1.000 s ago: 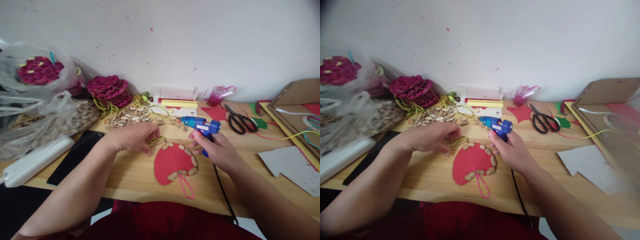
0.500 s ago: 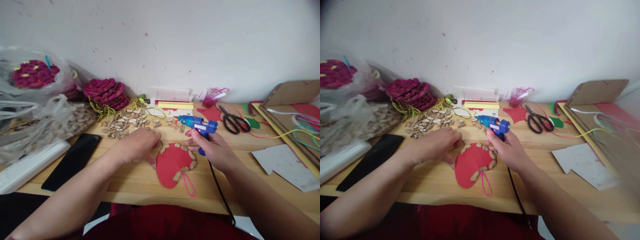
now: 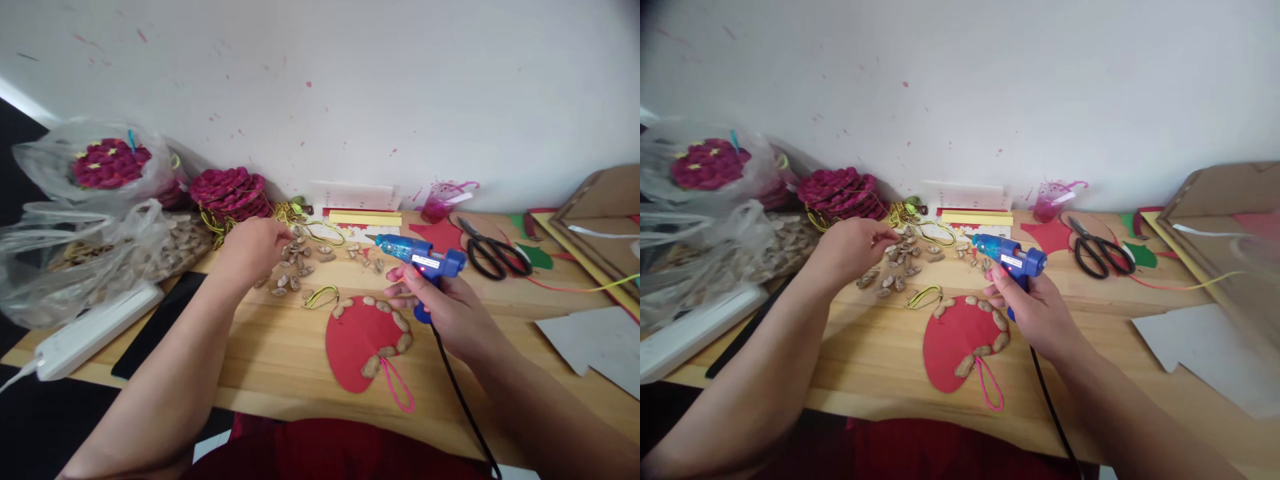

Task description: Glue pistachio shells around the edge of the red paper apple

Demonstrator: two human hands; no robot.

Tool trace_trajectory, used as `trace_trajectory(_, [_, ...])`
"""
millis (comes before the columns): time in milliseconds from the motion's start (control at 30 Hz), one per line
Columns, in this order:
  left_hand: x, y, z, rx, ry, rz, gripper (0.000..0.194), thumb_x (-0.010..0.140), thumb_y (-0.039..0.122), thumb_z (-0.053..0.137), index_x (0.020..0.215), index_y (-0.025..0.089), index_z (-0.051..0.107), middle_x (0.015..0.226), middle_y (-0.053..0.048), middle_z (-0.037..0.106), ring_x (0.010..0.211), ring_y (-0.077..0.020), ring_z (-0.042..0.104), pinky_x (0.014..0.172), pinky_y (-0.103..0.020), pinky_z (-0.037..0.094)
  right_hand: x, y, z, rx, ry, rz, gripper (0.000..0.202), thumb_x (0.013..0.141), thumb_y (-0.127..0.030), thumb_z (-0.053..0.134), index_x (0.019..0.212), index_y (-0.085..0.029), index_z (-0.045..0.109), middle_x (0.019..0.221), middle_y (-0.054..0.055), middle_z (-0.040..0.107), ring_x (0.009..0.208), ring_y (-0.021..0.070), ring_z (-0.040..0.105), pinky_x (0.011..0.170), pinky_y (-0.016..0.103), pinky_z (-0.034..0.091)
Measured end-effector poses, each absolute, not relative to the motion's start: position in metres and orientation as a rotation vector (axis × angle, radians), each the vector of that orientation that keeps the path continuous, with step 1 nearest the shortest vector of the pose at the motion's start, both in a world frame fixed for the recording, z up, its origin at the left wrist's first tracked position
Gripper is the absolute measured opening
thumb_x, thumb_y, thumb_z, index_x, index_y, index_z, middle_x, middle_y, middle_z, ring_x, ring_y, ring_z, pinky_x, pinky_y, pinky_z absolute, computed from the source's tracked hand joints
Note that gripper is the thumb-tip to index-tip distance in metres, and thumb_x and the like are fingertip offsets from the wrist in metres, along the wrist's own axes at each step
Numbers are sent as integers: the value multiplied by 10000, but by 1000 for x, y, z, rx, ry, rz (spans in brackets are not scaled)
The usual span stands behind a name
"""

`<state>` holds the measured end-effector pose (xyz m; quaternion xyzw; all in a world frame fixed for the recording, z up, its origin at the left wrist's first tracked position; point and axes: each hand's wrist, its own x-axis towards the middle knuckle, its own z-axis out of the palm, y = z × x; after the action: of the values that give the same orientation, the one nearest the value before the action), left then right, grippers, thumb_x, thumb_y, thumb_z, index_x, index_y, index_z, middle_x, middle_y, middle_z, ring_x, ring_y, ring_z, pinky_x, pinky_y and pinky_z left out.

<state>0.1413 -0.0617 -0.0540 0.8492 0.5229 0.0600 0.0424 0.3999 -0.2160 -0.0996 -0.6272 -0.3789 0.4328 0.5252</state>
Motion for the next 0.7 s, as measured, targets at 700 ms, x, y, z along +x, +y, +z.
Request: trace_trajectory(700, [156, -72, -68, 2697, 1189, -84, 111, 820, 246, 646, 847, 217, 749, 849, -71, 744, 840, -257, 651, 745, -348, 440, 398, -215, -94, -1548, -933, 1048, 453, 768, -654, 762, 919, -229, 716, 967, 80, 748, 812, 238, 756, 681, 355, 648])
